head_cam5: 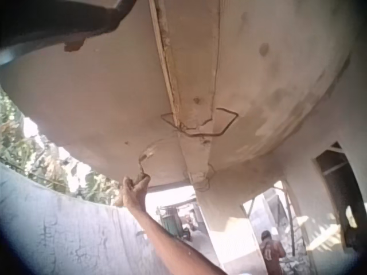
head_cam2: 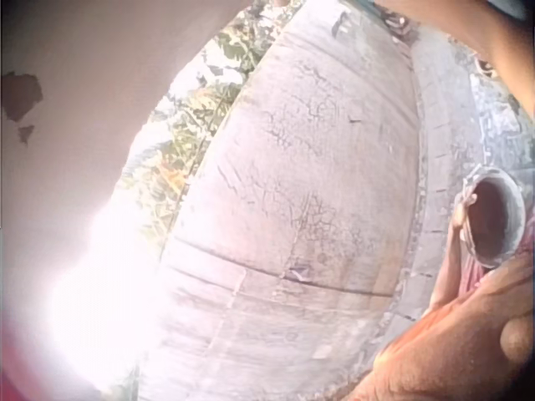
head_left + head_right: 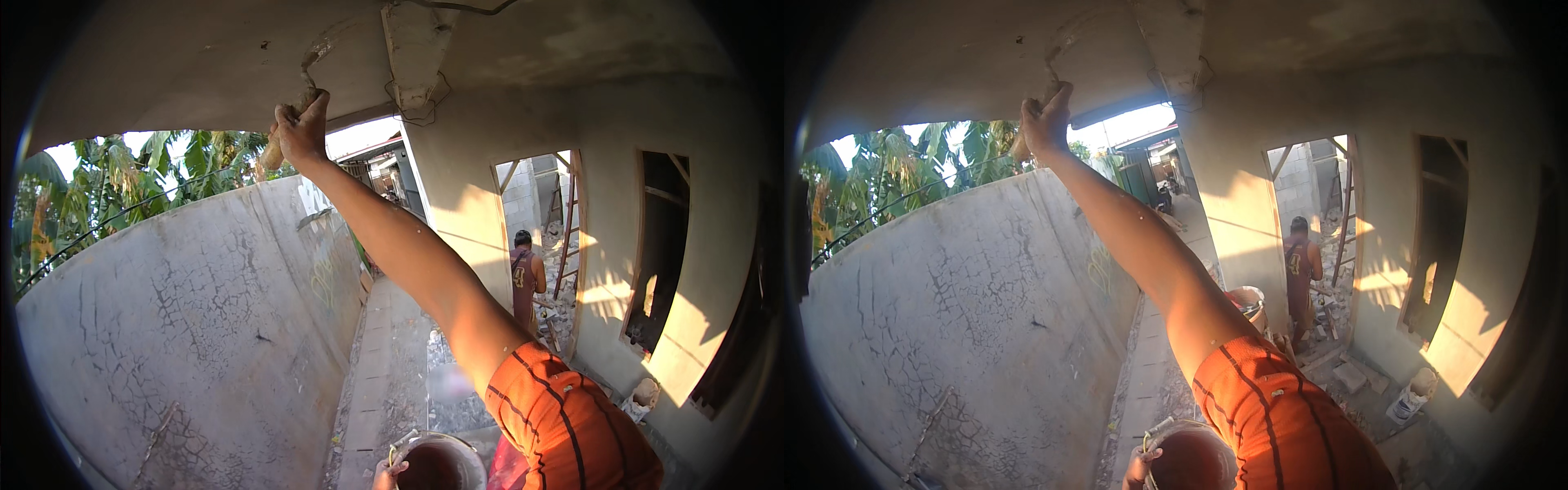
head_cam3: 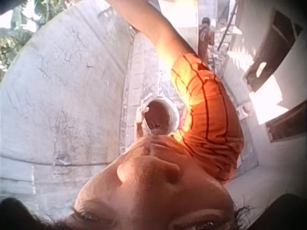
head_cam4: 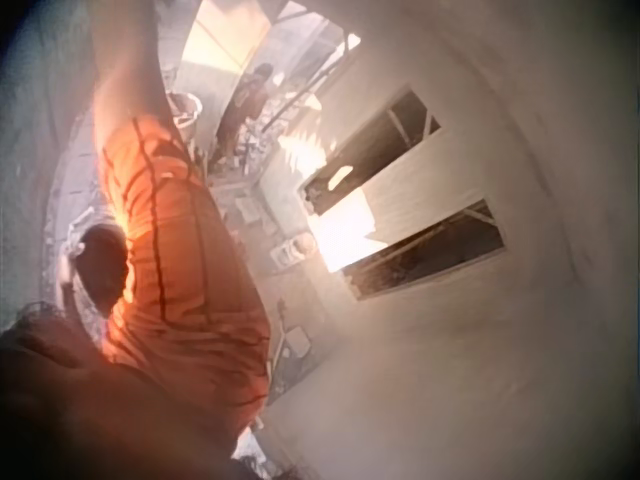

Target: The person scoops cement from a bucket with a trowel and applies it to the ceiling, smoothing the surface repeatedly. The person works in a narrow outdoor corridor, occasionally mixing the cement in the bucket.

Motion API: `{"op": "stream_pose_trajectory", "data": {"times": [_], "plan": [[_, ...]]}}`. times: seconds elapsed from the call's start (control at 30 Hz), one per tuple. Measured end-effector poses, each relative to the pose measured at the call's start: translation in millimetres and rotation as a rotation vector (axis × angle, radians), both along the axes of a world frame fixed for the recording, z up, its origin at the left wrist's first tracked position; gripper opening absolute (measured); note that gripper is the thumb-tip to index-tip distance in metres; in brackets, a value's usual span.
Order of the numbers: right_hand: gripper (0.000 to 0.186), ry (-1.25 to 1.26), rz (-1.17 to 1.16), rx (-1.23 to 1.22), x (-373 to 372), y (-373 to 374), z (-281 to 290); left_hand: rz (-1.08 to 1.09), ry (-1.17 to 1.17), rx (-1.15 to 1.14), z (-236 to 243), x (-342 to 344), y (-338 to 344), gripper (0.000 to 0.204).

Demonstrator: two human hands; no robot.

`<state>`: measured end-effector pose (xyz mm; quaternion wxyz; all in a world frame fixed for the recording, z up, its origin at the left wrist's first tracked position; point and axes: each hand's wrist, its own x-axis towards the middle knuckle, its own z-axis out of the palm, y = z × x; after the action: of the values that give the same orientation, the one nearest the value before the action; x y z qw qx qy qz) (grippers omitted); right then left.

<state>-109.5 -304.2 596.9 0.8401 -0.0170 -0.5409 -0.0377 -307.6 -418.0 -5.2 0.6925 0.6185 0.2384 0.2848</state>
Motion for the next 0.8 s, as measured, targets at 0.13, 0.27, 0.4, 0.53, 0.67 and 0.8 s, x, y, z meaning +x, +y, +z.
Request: {"op": "stream_pose_trajectory", "data": {"times": [0.13,0.27,0.4,0.53,0.67,0.8], "plan": [[0.034,0.108,-0.023,-0.002,22,5,-43,0.045,0.019,-0.035,-13,2,-1,0.042],[0.015,0.326,0.527,-0.209,93,-17,-6,0.046,0.036,-0.046,-19,2,1,0.042],[0.01,0.237,0.702,-0.204,147,-47,37,0.001,-0.025,-0.044,-18,7,5,0.044],[0.011,0.142,0.735,-0.15,133,-49,53,0.008,-0.011,-0.022,-9,5,1,0.045],[0.01,0.12,0.569,-0.115,92,-45,45,0.008,-0.011,0.02,9,-3,-9,0.045],[0.009,0.093,0.459,-0.08,67,-45,48,0.008,-0.045,0.024,-5,-11,-6,0.045]]}}
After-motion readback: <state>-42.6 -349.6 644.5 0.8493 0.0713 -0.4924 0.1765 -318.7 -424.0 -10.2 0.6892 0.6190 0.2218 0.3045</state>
